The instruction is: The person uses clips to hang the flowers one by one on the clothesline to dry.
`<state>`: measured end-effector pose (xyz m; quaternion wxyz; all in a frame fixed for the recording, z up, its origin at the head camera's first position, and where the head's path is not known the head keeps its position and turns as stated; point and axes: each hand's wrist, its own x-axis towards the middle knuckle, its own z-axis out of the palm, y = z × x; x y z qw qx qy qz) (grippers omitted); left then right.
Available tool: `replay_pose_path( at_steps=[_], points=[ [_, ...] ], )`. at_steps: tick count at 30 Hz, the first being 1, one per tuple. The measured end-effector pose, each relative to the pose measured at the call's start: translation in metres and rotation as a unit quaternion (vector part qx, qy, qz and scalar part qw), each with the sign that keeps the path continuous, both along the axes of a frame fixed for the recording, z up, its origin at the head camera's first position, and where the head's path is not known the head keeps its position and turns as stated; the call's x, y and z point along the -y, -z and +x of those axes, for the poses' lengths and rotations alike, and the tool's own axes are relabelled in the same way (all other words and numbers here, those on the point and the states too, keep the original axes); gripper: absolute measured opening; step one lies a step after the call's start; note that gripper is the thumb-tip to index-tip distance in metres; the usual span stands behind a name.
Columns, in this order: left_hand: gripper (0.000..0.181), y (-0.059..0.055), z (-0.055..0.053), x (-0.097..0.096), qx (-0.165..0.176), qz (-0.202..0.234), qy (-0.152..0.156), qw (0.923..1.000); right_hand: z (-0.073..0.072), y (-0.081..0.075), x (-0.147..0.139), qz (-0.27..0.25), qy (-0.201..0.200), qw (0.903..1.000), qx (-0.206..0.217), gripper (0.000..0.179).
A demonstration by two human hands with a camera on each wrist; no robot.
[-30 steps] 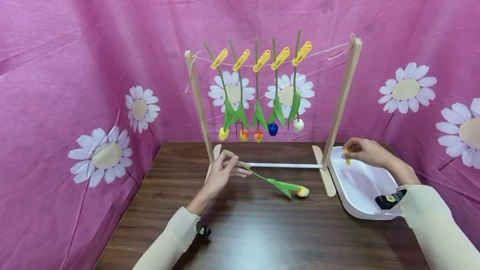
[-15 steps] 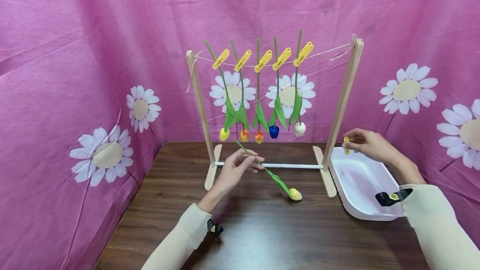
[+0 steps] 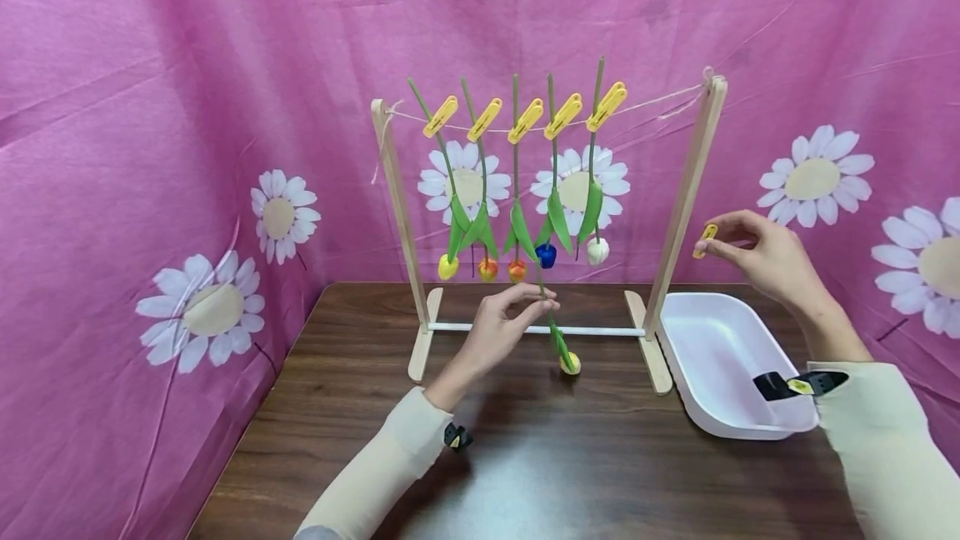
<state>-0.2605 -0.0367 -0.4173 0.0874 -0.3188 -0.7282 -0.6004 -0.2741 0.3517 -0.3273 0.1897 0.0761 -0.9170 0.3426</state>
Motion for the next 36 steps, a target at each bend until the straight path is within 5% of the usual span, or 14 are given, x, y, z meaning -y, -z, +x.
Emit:
replay_pose_path(
  at_steps=[5,13,25,28,33,36],
  points=[
    [0.018,-0.017,-0.005,-0.015,-0.063,-0.002,-0.009,0.9979,0.008,-0.021,0.01,-0.076,0.004,0.9963,-0.04,0.033],
    [0.022,-0.054,-0.013,-0.045,-0.109,0.02,-0.023,0.9935,0.012,-0.051,0.031,-0.168,-0.023,0.9772,-0.128,0.028],
    [0.026,-0.114,-0.033,-0.088,-0.132,-0.003,-0.047,0.9901,0.013,-0.095,0.075,-0.192,-0.053,0.9584,-0.204,0.019],
    [0.026,-0.126,-0.038,-0.096,-0.143,-0.01,-0.057,0.988,0.011,-0.109,0.084,-0.258,-0.091,0.9385,-0.211,0.016],
    [0.025,-0.142,-0.05,-0.108,-0.152,-0.02,-0.084,0.9845,0.003,-0.132,0.094,-0.402,-0.165,0.8792,-0.196,0.01],
    [0.027,-0.149,-0.057,-0.113,-0.142,-0.045,-0.108,0.9829,-0.003,-0.144,0.098,-0.441,-0.168,0.8627,-0.182,0.01]
  ],
)
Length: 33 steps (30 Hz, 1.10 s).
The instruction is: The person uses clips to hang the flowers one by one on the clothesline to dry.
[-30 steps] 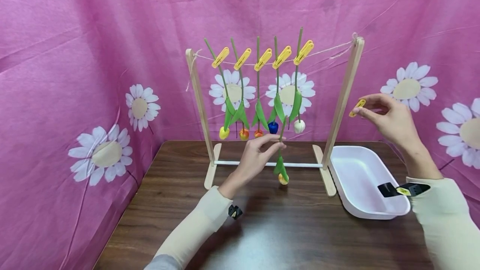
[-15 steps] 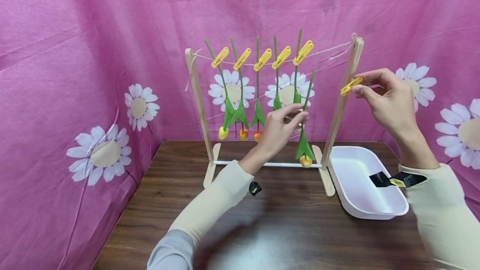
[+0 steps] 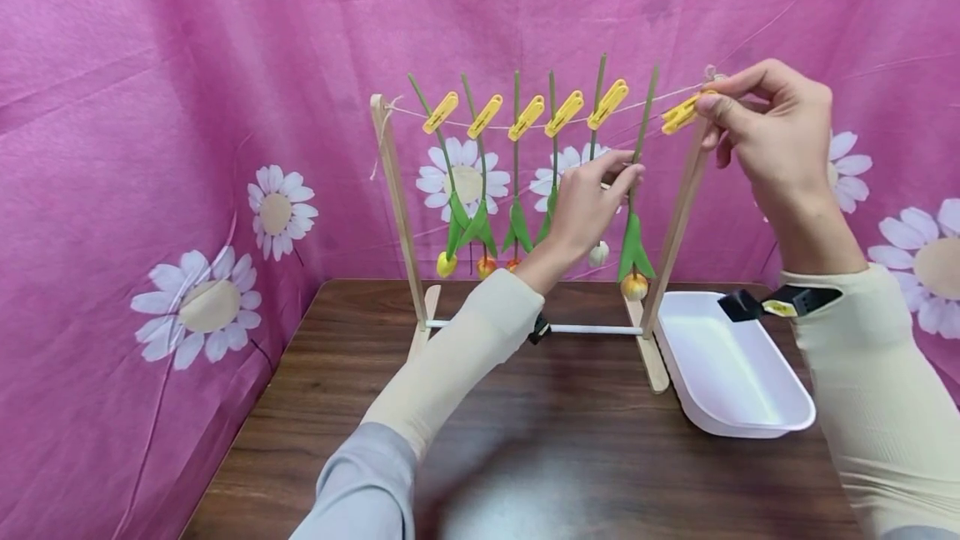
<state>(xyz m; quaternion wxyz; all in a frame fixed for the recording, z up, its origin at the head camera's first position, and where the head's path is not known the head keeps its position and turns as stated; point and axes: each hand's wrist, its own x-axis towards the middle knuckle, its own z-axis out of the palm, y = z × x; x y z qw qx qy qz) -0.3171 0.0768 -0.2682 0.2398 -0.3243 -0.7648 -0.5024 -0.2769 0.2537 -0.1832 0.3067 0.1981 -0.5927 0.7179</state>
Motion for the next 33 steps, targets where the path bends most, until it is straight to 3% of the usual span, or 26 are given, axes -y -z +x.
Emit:
replay_pose_path(
  at_steps=[10,21,27,33],
  points=[
    [0.027,-0.014,-0.014,-0.008,0.017,-0.028,-0.049,0.9983,-0.021,-0.026,0.009,-0.025,-0.012,0.9986,0.046,0.011],
    [0.024,-0.018,-0.016,-0.014,0.028,-0.034,-0.071,0.9965,-0.032,-0.025,0.011,0.009,-0.012,0.9958,0.09,0.008],
    [0.023,-0.019,-0.016,-0.015,0.034,-0.043,-0.088,0.9946,-0.032,-0.027,0.01,0.043,-0.011,0.9908,0.128,0.007],
    [0.023,-0.02,-0.016,-0.016,0.04,-0.052,-0.1,0.9928,-0.031,-0.029,0.007,0.122,0.001,0.9788,0.165,0.011]
  ],
)
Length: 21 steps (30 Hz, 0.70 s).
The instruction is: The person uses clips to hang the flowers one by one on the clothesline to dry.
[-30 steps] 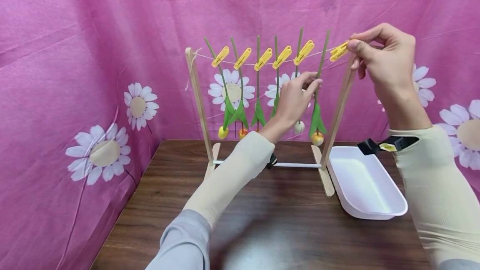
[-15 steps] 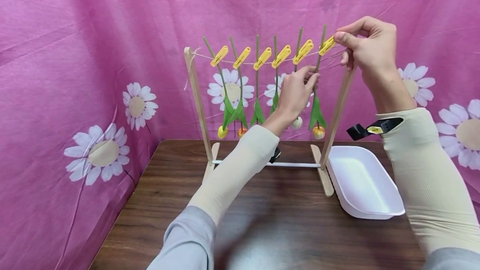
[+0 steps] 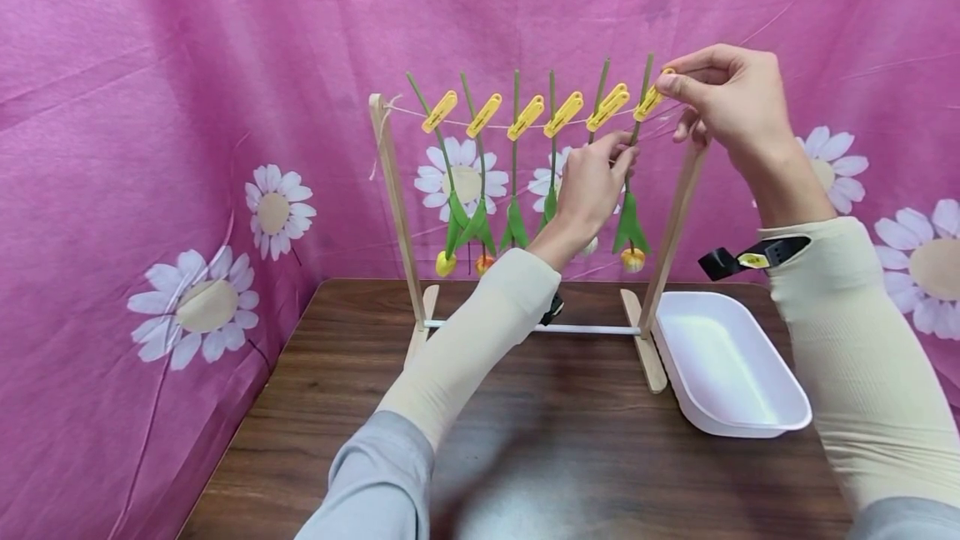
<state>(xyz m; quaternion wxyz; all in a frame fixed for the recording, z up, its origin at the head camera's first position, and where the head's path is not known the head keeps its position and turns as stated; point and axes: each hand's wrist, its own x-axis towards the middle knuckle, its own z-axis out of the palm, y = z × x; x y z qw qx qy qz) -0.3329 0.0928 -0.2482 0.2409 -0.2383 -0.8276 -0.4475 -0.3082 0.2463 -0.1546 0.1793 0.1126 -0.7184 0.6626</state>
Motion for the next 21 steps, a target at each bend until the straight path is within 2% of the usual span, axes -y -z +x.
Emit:
replay_pose_path(
  at_steps=[4,11,18,21],
  points=[
    [0.024,-0.001,0.001,0.0,0.0,-0.014,-0.004,0.9999,0.0,0.002,-0.001,0.021,-0.004,0.9997,-0.009,0.017],
    [0.031,0.0,0.003,0.003,-0.001,-0.03,-0.002,0.9996,-0.003,0.009,-0.002,0.011,-0.016,0.9993,-0.031,0.017],
    [0.038,0.002,0.009,0.012,-0.005,-0.047,0.007,0.9989,0.001,0.018,-0.004,-0.022,-0.036,0.9976,-0.055,0.039],
    [0.037,0.004,0.012,0.02,-0.011,-0.037,0.02,0.999,0.004,0.022,-0.003,-0.016,-0.017,0.9965,-0.081,0.043]
  ],
)
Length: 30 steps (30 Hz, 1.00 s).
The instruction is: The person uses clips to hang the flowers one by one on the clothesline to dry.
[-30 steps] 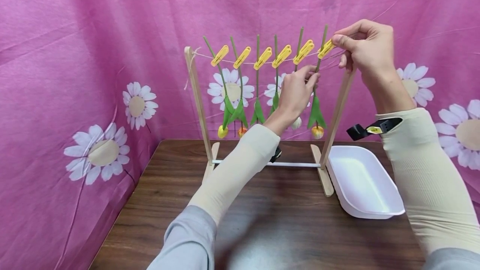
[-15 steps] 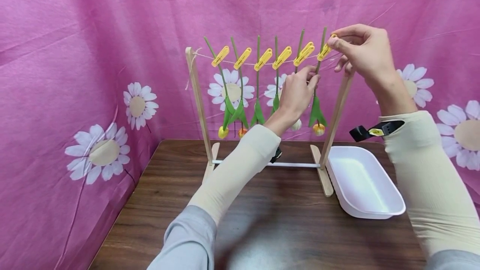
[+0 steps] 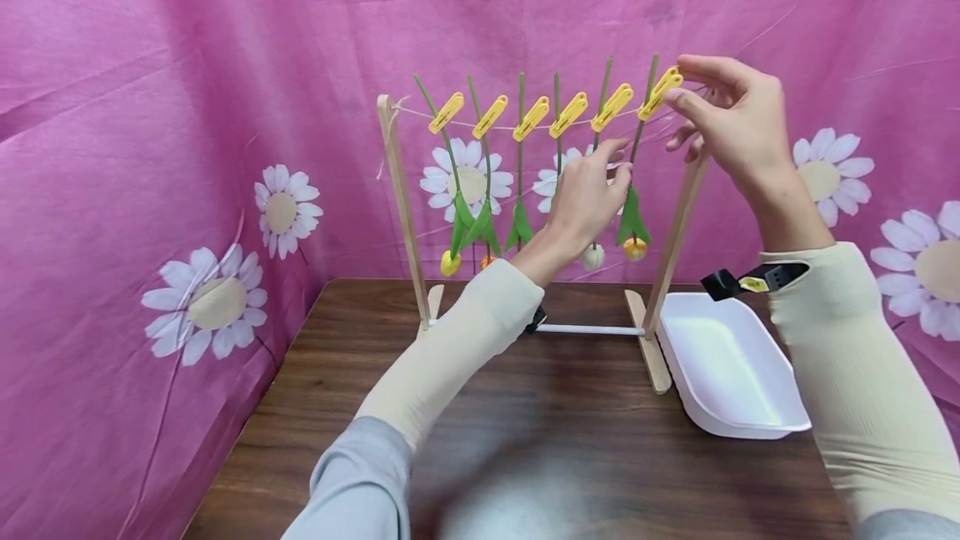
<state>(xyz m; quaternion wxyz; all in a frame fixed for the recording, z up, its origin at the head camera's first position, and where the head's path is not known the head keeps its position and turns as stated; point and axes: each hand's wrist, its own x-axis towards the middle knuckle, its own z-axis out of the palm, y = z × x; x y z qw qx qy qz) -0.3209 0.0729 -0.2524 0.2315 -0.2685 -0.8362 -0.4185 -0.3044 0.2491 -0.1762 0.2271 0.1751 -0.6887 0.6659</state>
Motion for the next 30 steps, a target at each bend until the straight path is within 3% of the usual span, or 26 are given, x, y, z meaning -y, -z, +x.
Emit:
replay_pose_path(
  at_steps=[4,7,13,18,26,30],
  points=[
    [0.028,0.008,0.001,0.015,-0.036,0.033,0.021,0.9986,0.005,0.007,0.002,0.045,0.062,0.9968,-0.024,0.039],
    [0.022,0.016,0.003,0.031,-0.052,0.052,0.036,0.9967,0.01,0.013,0.002,0.07,0.086,0.9935,-0.026,0.033],
    [0.018,0.035,0.007,0.069,-0.033,0.052,0.044,0.9971,0.017,0.034,-0.006,0.101,0.095,0.9901,-0.02,0.018],
    [0.012,0.057,0.007,0.101,-0.022,0.052,0.032,0.9979,0.022,0.063,-0.018,0.164,0.124,0.9785,-0.011,0.011],
    [0.009,0.09,0.013,0.163,0.002,0.097,0.059,0.9935,0.033,0.119,-0.044,0.244,0.152,0.9574,-0.02,0.018],
    [0.01,0.107,0.018,0.198,0.021,0.112,0.049,0.9922,0.039,0.14,-0.058,0.271,0.186,0.9444,-0.006,0.018]
  ],
)
